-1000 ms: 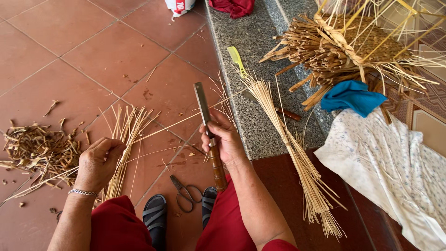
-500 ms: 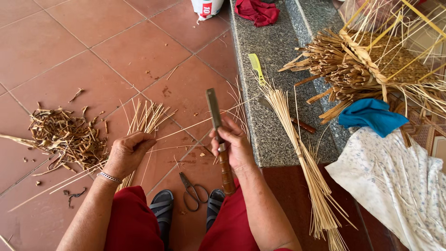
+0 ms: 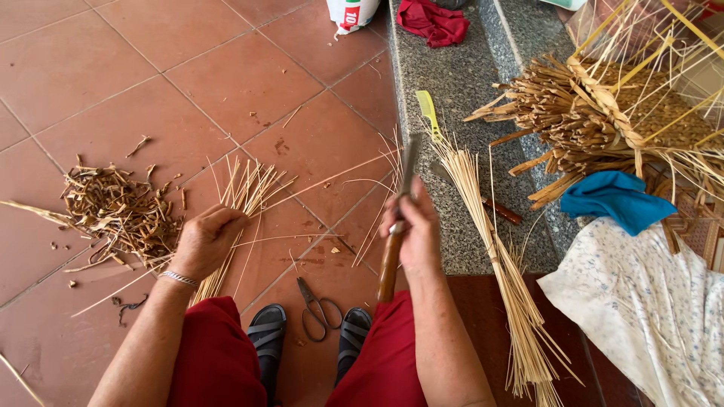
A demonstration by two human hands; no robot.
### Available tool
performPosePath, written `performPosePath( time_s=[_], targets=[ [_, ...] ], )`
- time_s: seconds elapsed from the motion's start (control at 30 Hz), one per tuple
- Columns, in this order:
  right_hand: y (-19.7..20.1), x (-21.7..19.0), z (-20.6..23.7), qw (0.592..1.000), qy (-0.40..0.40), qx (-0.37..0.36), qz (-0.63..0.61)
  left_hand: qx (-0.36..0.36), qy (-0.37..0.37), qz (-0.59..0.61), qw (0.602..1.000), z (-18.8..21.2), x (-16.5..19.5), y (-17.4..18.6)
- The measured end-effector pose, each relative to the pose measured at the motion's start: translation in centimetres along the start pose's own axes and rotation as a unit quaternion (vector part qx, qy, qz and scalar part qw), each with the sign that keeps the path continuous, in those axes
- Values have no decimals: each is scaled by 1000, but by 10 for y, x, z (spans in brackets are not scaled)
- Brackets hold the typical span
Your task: The person sits on a tiled floor and uses a knife to split and shave long dried bamboo strips into thinner strands. They handle the strips by hand, aligning them and peeling off layers, while a pair of scissors rests nearby.
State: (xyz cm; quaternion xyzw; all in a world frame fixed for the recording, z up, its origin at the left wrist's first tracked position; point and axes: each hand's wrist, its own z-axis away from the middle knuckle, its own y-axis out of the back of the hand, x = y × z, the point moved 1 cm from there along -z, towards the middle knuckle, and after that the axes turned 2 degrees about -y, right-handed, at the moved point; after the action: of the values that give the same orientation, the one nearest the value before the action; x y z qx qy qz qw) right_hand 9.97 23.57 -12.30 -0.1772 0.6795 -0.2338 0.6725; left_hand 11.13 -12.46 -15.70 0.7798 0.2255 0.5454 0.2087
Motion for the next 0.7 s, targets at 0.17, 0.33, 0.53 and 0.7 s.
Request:
performPosePath(
  time_s=[0.17, 0.33, 0.53, 0.7],
  targets=[
    [-46, 27, 23, 969, -164, -165, 78, -39, -16, 51, 998, -5, 22, -20],
    [-45, 34, 18, 968, -177, -175, 41, -115, -12, 57, 992, -6, 31, -23],
    [-22, 37, 8, 977, -145, -154, 29, -92, -14, 73, 993, -6, 25, -17],
    [-1, 27, -4, 986, -113, -124, -13, -86, -5, 33, 996, -4, 21, -12]
  ],
)
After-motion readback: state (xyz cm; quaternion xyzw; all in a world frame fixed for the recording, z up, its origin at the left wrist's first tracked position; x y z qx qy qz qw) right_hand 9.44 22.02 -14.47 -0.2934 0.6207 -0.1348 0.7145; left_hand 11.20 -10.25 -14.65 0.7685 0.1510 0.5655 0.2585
